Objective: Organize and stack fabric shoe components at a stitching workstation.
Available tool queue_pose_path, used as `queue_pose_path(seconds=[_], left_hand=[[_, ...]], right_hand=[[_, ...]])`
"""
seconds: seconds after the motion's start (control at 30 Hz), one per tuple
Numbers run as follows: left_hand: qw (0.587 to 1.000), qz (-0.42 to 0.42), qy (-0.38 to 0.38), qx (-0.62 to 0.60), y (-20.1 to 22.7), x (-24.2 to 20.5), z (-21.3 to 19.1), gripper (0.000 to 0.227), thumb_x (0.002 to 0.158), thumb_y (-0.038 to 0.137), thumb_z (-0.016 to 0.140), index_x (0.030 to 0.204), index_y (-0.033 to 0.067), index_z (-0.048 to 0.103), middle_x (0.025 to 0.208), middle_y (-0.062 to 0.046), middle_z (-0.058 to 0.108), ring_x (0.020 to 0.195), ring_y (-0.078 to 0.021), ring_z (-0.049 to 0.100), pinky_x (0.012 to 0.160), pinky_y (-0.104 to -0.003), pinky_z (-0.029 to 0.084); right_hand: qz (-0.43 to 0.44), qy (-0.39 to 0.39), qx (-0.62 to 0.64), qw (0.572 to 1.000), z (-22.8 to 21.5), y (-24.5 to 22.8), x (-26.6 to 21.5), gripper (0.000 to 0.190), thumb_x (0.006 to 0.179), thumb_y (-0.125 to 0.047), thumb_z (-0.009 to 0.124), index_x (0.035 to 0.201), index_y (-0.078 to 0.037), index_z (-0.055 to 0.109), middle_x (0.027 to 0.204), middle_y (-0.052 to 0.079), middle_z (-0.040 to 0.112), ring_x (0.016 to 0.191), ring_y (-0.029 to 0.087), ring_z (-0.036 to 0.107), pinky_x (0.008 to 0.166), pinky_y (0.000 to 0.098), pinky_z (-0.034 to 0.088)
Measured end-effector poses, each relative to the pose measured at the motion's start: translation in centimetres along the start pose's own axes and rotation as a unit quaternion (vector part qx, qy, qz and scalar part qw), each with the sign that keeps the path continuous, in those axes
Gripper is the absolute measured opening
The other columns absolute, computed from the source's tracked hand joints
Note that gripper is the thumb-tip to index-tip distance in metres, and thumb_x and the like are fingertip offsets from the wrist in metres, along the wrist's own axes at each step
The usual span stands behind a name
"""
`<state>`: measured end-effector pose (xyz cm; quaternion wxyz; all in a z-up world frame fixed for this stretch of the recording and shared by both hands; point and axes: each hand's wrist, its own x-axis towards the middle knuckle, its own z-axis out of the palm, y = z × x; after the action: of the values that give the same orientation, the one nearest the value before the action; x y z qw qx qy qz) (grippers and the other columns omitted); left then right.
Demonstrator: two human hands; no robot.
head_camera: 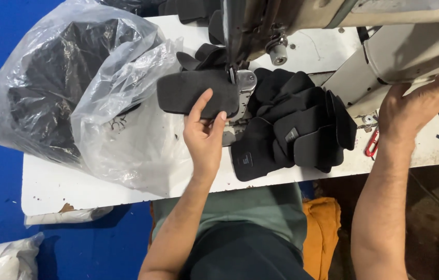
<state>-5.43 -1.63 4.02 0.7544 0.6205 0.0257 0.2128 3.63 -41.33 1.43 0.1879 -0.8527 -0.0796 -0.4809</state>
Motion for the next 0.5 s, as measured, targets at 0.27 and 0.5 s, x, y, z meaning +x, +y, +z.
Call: queue_pose_path(seconds=[0.27, 0.5], left_hand=[[0.999, 0.004, 0.01, 0.053, -0.8, 2.1, -0.3, 0.037, 0.101, -0.004, 0.07, 0.138, 0.0018, 0.068, 0.098, -0.002, 0.054, 0.075, -0.0035, 0.049, 0.065, -0.019, 0.041], [0.993, 0.048, -0.088, 0.062, -0.4, 2.4, -0.9, 0.039, 0.097, -0.001, 0.068, 0.136, -0.0012, 0.061, 0.118, -0.006, 0.062, 0.103, -0.0085, 0.067, 0.088, -0.023, 0.058]], right_hand=[[-0.008, -0.024, -0.038, 0.999, -1.5, -2.7, 1.4, 0.098, 0.084, 0.018, 0.061, 0.165, -0.006, 0.011, 0.157, 0.019, 0.025, 0.149, 0.035, 0.038, 0.125, 0.0504, 0.038], [-0.008, -0.03, 0.014, 0.999, -0.6, 0.5, -0.6, 0.099, 0.085, 0.022, 0.054, 0.168, -0.007, 0.007, 0.16, 0.015, 0.023, 0.154, 0.032, 0.038, 0.125, 0.0435, 0.041]])
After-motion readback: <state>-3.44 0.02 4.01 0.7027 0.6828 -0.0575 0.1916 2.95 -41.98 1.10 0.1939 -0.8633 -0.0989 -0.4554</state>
